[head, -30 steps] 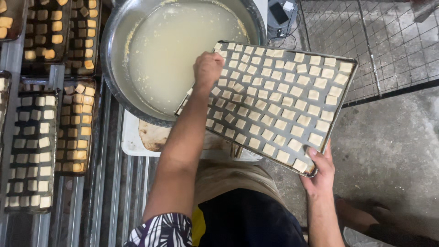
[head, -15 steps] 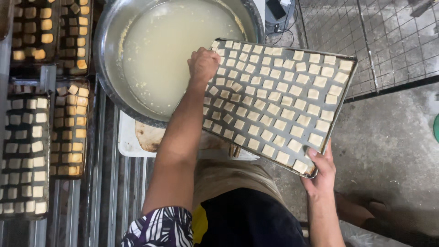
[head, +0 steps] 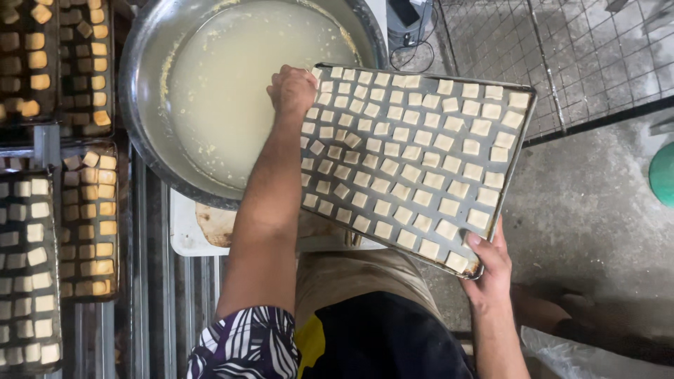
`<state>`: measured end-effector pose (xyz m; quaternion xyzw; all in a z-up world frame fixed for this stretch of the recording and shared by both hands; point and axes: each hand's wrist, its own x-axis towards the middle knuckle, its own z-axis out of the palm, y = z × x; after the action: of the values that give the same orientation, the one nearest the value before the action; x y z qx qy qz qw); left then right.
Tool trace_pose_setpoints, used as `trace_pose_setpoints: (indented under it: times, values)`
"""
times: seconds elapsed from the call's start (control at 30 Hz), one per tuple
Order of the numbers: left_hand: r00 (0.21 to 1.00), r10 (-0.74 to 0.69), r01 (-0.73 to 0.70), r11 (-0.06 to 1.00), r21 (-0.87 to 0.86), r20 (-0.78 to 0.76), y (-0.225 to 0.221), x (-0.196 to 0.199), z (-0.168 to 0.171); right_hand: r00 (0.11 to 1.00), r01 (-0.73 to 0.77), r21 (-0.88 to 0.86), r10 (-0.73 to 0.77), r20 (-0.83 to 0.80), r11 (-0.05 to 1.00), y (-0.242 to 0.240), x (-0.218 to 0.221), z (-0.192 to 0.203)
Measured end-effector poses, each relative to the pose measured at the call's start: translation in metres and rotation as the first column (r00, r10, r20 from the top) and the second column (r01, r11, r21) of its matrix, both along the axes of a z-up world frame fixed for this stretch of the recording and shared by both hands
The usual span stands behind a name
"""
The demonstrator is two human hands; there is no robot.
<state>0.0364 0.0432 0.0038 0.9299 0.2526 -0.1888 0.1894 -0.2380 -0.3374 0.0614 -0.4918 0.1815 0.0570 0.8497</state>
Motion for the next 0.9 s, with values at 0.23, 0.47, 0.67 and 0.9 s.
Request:
trace_pose_setpoints:
  times: [0.23, 0.47, 0.67, 0.9]
  values:
    - [0.984, 0.006, -0.001, 1.0, -0.03, 0.178, -0.001, 0.011, -0.006, 1.0, 0.009, -0.018, -0.009, 0.014, 1.0, -0.008, -0.006, -0.017]
    - [0.962, 0.052, -0.007, 0.986, -0.166, 0.269, 0.013, -0.004, -0.001, 1.0, 0.005, -0.026, -0.005, 0.011, 1.0, -0.001, -0.008, -0.006]
    - [0.912, 0.035, 0.013, 0.993, -0.113, 0.409, 0.034, -0.063, -0.007, 1.0, -0.009, 0.174, 0.006, 0.017, 0.985, -0.005, -0.01, -0.023]
    - [0.792, -0.431, 0.434, 0.896, 0.097, 0.432, -0.047, -0.122, -0.02, 0.998, -0.063, 0.164, 0.059, 0.034, 0.984, 0.0, -0.003, -0.01]
